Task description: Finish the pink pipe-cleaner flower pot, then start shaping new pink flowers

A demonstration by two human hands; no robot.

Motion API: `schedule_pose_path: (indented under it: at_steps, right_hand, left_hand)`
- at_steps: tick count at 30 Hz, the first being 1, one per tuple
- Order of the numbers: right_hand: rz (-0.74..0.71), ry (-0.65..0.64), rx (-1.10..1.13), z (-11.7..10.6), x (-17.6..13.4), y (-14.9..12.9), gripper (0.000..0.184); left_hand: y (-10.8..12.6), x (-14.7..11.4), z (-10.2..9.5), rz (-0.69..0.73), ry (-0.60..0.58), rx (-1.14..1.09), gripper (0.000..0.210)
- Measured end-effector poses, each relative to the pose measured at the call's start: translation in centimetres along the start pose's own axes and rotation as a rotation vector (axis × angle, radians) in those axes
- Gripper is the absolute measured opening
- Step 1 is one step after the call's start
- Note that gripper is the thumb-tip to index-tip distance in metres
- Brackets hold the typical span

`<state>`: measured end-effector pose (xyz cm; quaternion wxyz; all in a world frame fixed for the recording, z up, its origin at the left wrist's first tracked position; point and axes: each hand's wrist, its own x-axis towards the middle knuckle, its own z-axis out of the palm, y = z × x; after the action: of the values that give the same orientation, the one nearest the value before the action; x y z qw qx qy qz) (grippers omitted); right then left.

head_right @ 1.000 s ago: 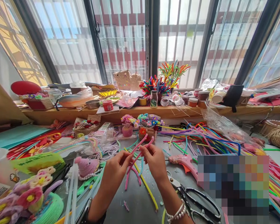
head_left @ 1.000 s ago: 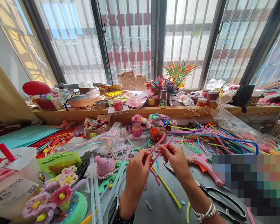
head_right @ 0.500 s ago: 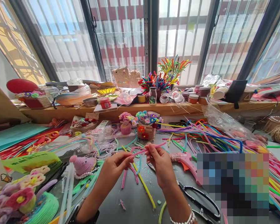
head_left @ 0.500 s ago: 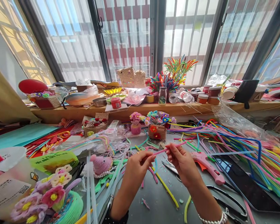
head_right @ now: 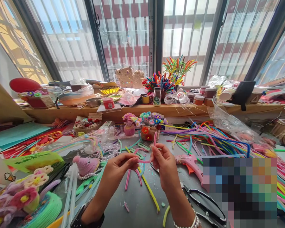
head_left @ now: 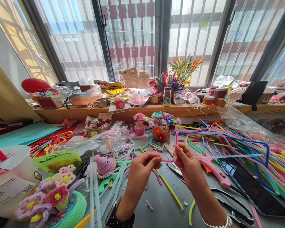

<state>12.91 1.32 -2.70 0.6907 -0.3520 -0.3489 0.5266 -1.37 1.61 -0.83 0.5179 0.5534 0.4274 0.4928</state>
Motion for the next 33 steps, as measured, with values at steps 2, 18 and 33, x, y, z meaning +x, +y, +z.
schedule_pose_path:
  at_steps: [2,18,33]
  right_hand:
    - [-0.025,0.001,-0.055,0.0,-0.2,0.1,0.022]
    - [-0.554,-0.175,-0.999,0.5,-1.3,0.1,0.013]
    - [-0.662,-0.251,-1.066,0.5,-1.2,0.1,0.014]
  left_hand:
    - [0.0,0.0,0.0,0.009,0.024,-0.035,0.012]
    - [-0.2,0.0,-0.2,0.126,0.155,-0.046,0.028]
    - [0.0,0.1,-0.4,0.152,0.17,0.038,0.014]
